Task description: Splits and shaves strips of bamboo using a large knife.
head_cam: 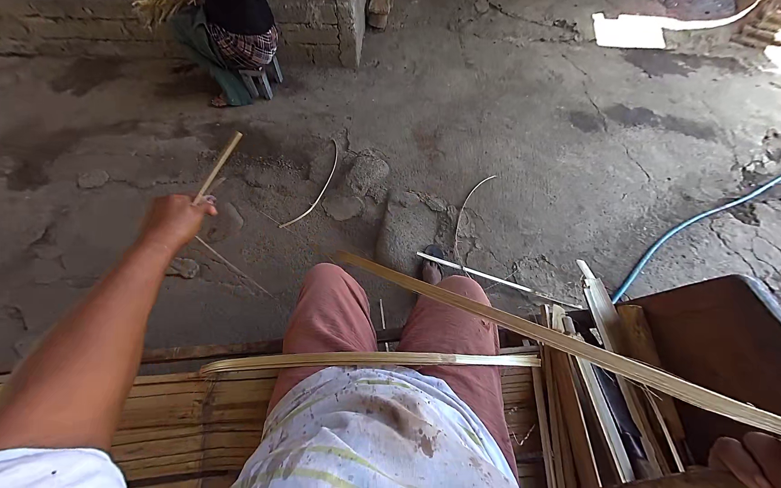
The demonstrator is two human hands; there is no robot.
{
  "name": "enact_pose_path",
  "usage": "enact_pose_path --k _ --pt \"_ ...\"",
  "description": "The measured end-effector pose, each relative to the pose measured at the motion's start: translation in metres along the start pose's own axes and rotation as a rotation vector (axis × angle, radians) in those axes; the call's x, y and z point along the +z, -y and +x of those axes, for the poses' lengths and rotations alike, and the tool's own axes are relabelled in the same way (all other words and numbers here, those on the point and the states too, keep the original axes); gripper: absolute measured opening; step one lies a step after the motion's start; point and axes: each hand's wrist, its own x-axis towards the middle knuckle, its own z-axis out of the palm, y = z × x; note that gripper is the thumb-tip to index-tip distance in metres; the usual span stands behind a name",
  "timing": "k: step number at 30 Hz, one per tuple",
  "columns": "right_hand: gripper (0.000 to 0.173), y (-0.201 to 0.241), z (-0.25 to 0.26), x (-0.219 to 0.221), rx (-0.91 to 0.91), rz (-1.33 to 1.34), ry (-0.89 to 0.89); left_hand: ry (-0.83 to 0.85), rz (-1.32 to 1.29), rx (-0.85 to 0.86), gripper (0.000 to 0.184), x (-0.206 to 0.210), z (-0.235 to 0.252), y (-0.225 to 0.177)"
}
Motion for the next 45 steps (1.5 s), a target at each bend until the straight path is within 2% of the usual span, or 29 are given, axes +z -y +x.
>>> enact_pose_path --k 3,5,7,9,12,15,17,20,23,25,27,29,31,33,35,37,40,45 --pt "0.022 -0.017 -0.009 -0.006 0.031 0.099 0.078 -0.107 0.175 0.05 0.048 -0.017 -0.002 -0.004" --pt "0.022 -0.038 -0.012 0.002 0.075 0.145 0.131 -0.144 0.197 0.163 0.058 -0.019 -0.004 -0.016" --pt "0.021 -0.061 -0.014 0.022 0.187 0.187 0.169 -0.191 0.158 0.345 0.064 -0.012 -0.012 -0.032" --pt "0.022 -0.086 -0.017 0.042 0.353 0.181 0.159 -0.239 0.088 0.596 0.062 0.005 -0.022 -0.046" --pt "0.027 -0.117 -0.024 0.069 0.64 0.02 0.074 -0.266 0.029 0.928 0.049 0.043 -0.039 -0.067" --pt "0.027 -0.135 -0.021 0.079 0.915 -0.199 0.109 -0.145 0.003 1.061 0.04 0.08 -0.067 -0.099" --pt "0.026 -0.135 -0.017 0.078 0.988 -0.255 0.166 -0.084 -0.018 1.129 0.035 0.102 -0.084 -0.116" --pt "0.018 -0.115 -0.013 0.088 0.814 -0.242 0.073 -0.064 -0.081 1.226 0.034 0.131 -0.103 -0.131" --pt "0.043 -0.096 -0.004 0.107 0.5 -0.226 0.067 -0.107 -0.158 1.291 0.034 0.147 -0.122 -0.146" --pt "0.049 -0.088 0.004 0.127 0.345 -0.286 0.065 -0.156 -0.209 1.324 0.034 0.152 -0.136 -0.155" --pt "0.045 -0.084 0.011 0.148 0.254 -0.303 0.067 -0.176 -0.248 1.342 0.033 0.155 -0.148 -0.163" --pt "0.033 -0.084 0.018 0.167 0.213 -0.287 0.064 -0.176 -0.256 1.345 0.033 0.154 -0.158 -0.166" --pt "0.015 -0.086 0.024 0.183 0.184 -0.272 0.05 -0.13 -0.293 1.304 0.036 0.152 -0.17 -0.168" --pt "0.008 -0.086 0.027 0.198 0.159 -0.263 0.077 0.05 -0.496 1.195 0.04 0.144 -0.189 -0.172" --pt "0.011 -0.085 0.025 0.21 0.113 -0.275 0.164 0.181 -0.824 1.095 0.034 0.134 -0.21 -0.18" --pt "0.019 -0.081 0.023 0.22 0.025 -0.368 0.258 0.158 -1.018 1.024 0.029 0.125 -0.223 -0.187" --pt "0.035 -0.073 0.019 0.227 -0.112 -0.529 0.364 0.158 -1.127 0.938 0.021 0.114 -0.225 -0.189" --pt "0.025 -0.07 0.013 0.229 -0.19 -0.611 0.382 0.269 -1.252 0.845 0.013 0.105 -0.226 -0.187"
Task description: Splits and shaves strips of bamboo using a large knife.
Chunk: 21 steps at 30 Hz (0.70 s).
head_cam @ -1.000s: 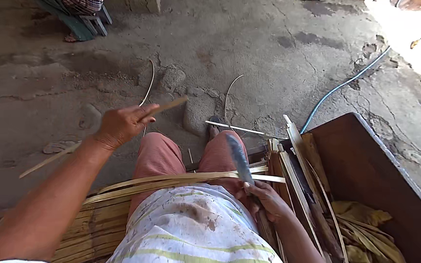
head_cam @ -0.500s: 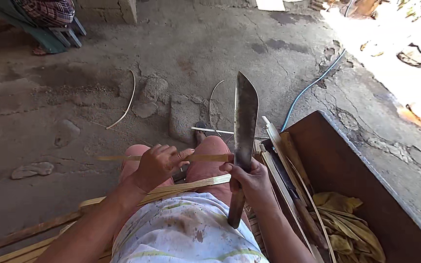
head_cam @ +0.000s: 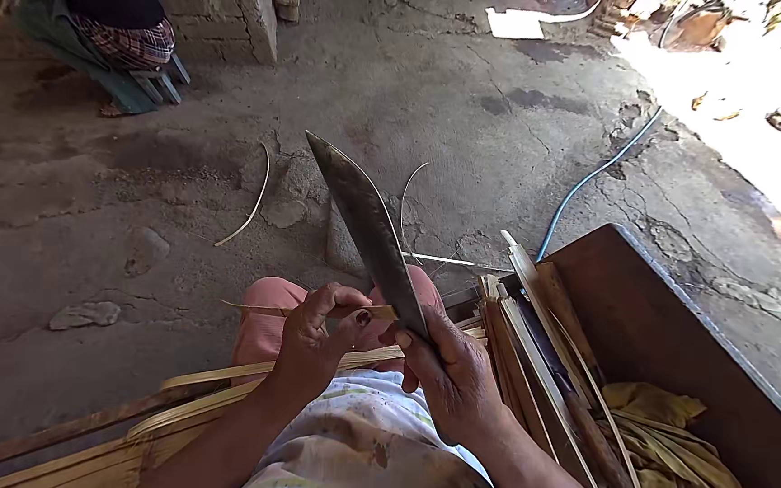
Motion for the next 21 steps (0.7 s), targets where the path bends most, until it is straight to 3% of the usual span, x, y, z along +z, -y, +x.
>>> enact_pose_path --k 7,21 --pt "0.023 0.007 -0.005 0.005 -0.014 -0.089 -0.034 -0.098 -0.058 0.026 0.016 0.005 -0.003 0.002" --pt "0.02 0.012 -0.005 0.001 -0.005 -0.108 -0.033 -0.084 -0.072 0.019 0.014 0.006 -0.004 0.002"
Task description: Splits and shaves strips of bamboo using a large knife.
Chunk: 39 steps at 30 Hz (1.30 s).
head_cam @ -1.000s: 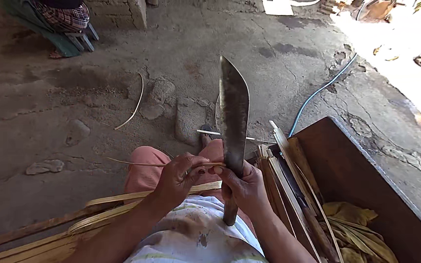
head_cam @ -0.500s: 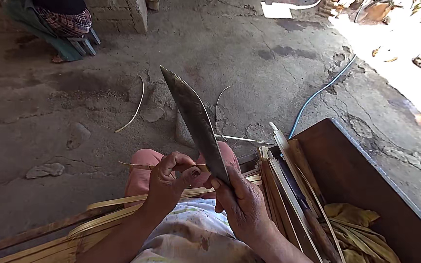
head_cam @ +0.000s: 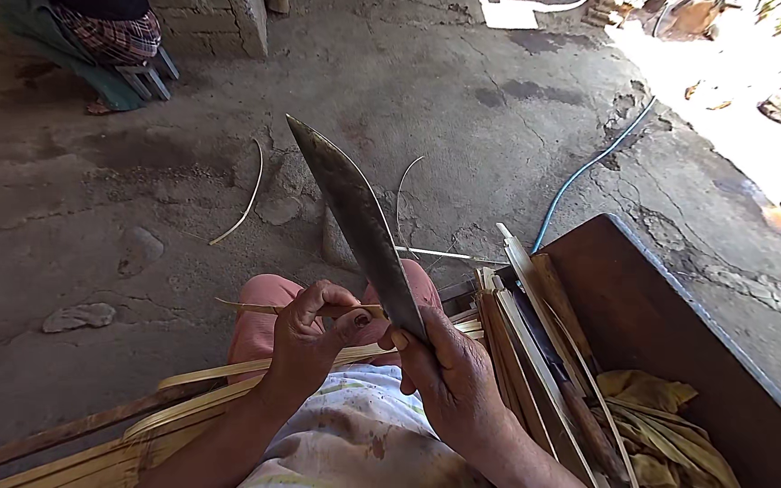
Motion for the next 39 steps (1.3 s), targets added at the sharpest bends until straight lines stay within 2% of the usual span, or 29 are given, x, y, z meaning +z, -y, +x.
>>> enact_pose_path --k 16,29,32,35,37,39 --pt "0.017 0.001 0.002 -0.002 0.044 -0.003 0.126 0.044 -0.032 -0.006 0.01 0.0 -0.004 0.001" --pt "0.016 0.001 -0.001 0.014 -0.006 -0.079 0.067 0.076 -0.106 0.005 0.009 -0.005 -0.006 -0.001" --pt "0.017 0.009 0.002 0.012 0.065 -0.081 0.09 0.068 -0.111 0.002 0.01 -0.005 -0.008 -0.001" --pt "0.02 0.017 0.009 0.001 0.195 -0.112 0.22 0.073 -0.093 -0.002 0.011 -0.004 -0.011 0.002" --pt "0.019 0.018 0.009 -0.003 0.126 -0.265 0.259 0.084 -0.091 -0.023 0.011 -0.004 -0.013 0.002" --pt "0.014 0.012 0.005 0.003 -0.102 -0.494 0.164 0.085 -0.086 -0.018 0.01 -0.005 -0.013 0.0"
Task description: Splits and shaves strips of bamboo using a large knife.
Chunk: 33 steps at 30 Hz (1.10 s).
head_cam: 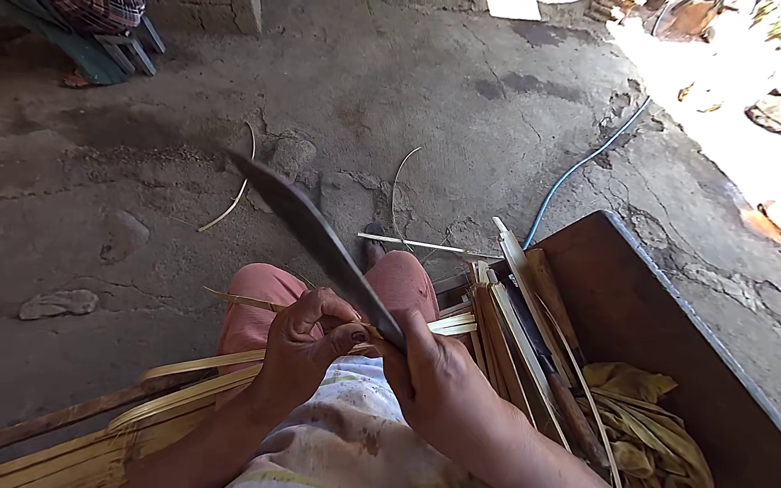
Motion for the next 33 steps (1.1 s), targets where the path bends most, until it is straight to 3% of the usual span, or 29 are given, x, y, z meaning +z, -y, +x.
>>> enact_pose_path --k 2,5,8,11,14,16,18,19,20,22,24,26,30,33 --pt "0.015 -0.006 -0.001 0.006 -0.097 -0.073 -0.053 -0.009 0.019 0.015 0.01 -0.001 0.0 0.0" --pt "0.019 -0.012 0.004 -0.005 0.043 0.223 0.156 0.008 0.022 0.009 0.008 0.0 0.001 0.001" --pt "0.015 -0.012 0.005 0.007 0.027 0.086 0.072 0.006 0.027 -0.014 0.008 -0.001 0.001 0.004" --pt "0.018 -0.008 0.013 -0.002 0.132 0.179 0.232 0.027 0.02 -0.011 0.007 -0.002 0.003 0.004" --pt "0.014 -0.01 0.015 0.017 0.055 -0.072 0.024 -0.016 0.026 -0.028 0.01 -0.002 0.009 0.006" --pt "0.015 -0.013 0.018 0.027 0.018 -0.113 -0.101 -0.024 0.109 -0.025 0.03 -0.004 0.013 0.003" --pt "0.019 -0.011 0.024 0.023 0.044 0.199 -0.067 0.056 0.286 0.025 0.062 -0.012 0.019 -0.006" --pt "0.017 -0.009 0.026 0.02 0.075 0.472 -0.002 0.079 0.359 0.048 0.067 -0.015 0.02 -0.015" --pt "0.012 -0.007 0.029 0.02 0.091 0.75 0.047 0.07 0.392 0.067 0.063 -0.016 0.022 -0.024" --pt "0.003 0.003 0.033 0.027 0.077 1.078 0.033 0.036 0.329 0.113 0.034 -0.018 0.028 -0.041" --pt "0.002 0.013 0.04 0.034 0.018 1.175 -0.042 -0.027 0.223 0.174 0.019 -0.017 0.034 -0.049" --pt "0.002 0.018 0.045 0.037 -0.013 1.188 -0.075 -0.086 0.128 0.203 0.016 -0.02 0.039 -0.056" --pt "0.003 0.005 0.042 0.041 0.022 1.134 -0.037 -0.281 0.052 0.186 0.045 -0.063 0.057 -0.075" --pt "0.004 -0.018 0.033 0.045 0.13 1.089 -0.022 -0.346 0.047 0.149 0.054 -0.09 0.064 -0.084"
